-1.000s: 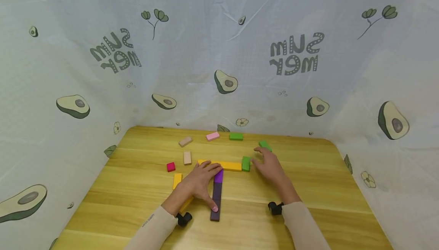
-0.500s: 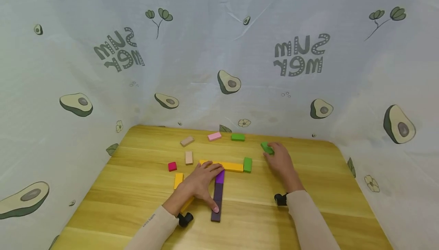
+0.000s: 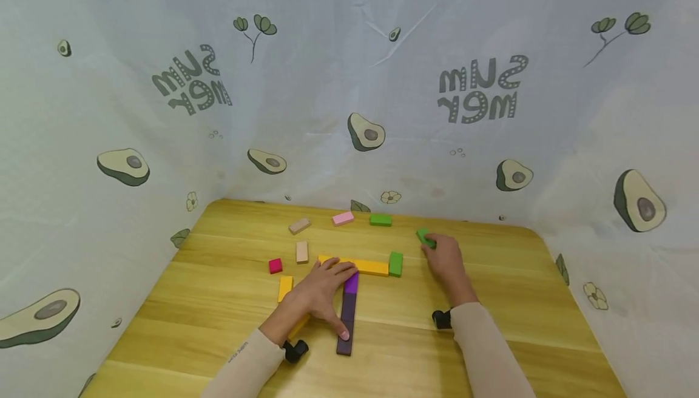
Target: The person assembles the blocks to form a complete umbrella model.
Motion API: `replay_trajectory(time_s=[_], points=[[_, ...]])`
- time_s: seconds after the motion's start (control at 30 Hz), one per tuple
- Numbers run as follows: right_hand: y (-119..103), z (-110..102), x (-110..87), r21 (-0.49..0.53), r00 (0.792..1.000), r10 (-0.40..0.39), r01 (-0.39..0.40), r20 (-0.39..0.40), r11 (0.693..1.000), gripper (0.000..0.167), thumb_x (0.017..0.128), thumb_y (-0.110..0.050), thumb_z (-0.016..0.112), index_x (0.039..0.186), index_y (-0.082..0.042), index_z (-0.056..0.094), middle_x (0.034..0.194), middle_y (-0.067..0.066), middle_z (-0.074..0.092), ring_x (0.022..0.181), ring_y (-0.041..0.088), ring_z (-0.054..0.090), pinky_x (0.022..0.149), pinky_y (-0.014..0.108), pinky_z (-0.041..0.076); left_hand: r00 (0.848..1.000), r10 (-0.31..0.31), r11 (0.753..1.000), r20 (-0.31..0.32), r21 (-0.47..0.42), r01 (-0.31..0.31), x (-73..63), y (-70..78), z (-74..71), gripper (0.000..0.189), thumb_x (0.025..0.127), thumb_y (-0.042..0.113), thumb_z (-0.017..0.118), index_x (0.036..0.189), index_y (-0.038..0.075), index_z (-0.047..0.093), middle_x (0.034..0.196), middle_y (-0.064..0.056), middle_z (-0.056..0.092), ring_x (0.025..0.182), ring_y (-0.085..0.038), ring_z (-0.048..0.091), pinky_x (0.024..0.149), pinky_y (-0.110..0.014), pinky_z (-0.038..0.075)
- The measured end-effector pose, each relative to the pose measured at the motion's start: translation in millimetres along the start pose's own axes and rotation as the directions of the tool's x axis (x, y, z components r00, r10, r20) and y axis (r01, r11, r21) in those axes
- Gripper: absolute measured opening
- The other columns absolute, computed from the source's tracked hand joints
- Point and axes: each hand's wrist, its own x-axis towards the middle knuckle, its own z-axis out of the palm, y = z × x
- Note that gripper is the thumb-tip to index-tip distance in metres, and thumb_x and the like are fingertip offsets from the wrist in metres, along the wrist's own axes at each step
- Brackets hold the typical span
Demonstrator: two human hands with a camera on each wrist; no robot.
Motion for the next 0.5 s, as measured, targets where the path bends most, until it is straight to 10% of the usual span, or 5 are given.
replay_trajectory(time_s=[0.5], points=[[-7,-1,-14.5,0.022,0.999,0.017,-0.016,-0.033,1.000,0.040,0.101,-0.018,0.064,0.135,0.005,0.064,0.128,0.034,0.064,0.109,0.047,0.066,0.087,0.058,0.057,1.000,0.005,1.000,-0.001,-0.001,-0.005,0.7,-1.4,3.1,0.139,0.052,0.086,0.082,0.165,0.028,0.027,0.170,0.009,0.026,0.160,-0.029,0.019,0.126,-0.063,0.019]])
